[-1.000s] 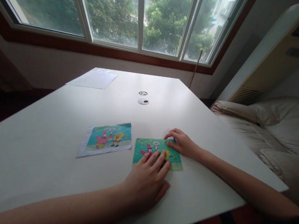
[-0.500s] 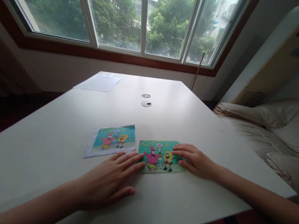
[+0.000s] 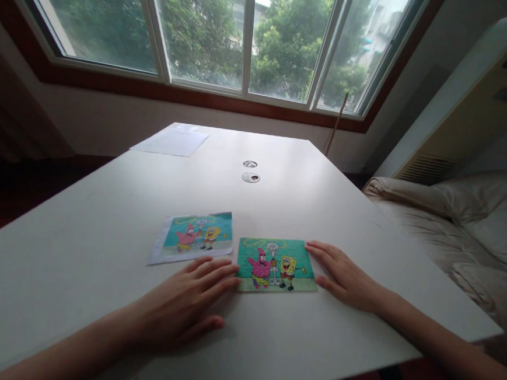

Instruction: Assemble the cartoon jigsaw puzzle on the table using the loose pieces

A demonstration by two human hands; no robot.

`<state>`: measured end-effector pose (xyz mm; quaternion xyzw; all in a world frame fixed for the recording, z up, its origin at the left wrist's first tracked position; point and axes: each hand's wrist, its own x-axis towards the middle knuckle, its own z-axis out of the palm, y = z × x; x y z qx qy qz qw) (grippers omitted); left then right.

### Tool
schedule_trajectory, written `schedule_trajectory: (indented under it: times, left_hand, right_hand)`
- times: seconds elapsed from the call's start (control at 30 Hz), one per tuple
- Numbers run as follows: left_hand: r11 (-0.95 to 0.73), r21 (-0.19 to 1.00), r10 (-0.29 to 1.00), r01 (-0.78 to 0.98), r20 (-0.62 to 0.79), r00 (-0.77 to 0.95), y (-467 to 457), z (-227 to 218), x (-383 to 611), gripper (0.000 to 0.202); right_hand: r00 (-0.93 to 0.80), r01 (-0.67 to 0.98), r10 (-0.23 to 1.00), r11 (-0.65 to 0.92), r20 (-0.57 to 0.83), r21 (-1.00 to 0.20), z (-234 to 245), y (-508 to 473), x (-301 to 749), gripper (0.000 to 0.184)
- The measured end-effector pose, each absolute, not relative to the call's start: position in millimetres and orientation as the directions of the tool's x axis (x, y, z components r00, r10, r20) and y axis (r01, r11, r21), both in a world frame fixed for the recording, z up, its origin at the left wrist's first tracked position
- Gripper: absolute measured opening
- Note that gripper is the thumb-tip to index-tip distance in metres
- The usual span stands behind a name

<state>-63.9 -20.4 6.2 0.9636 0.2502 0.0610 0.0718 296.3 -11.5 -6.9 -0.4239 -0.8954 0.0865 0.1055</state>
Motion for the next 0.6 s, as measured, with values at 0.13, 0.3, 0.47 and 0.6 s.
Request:
schedule_trajectory:
  times: [0.13, 0.3, 0.47, 0.6]
  left_hand:
    - [-0.872, 0.183, 0.473, 0.453, 0.08, 0.878, -21.0, 10.0, -63.7, 0.047]
    - [-0.871, 0.172, 0.473, 0.46, 0.048, 0.88, -21.2, 9.6, -63.0, 0.049]
    - [-0.875, 0.188, 0.462, 0.447, 0.041, 0.886, -22.7, 12.0, -61.0, 0.047]
    - [-0.88, 0.189, 0.443, 0.435, 0.001, 0.896, -27.9, 18.7, -54.8, 0.05]
  right_hand:
    - [-0.583, 0.78, 0.806, 0.59, 0.099, -0.208, -12.1, -11.3, 300.8, 0.059]
    - [-0.576, 0.785, 0.811, 0.584, 0.104, -0.206, -10.8, -10.6, 298.5, 0.061]
    - [-0.564, 0.772, 0.82, 0.567, 0.103, -0.286, -7.3, -11.1, 299.0, 0.052]
    - [-0.561, 0.765, 0.82, 0.565, 0.109, -0.311, -5.5, -13.6, 297.4, 0.047]
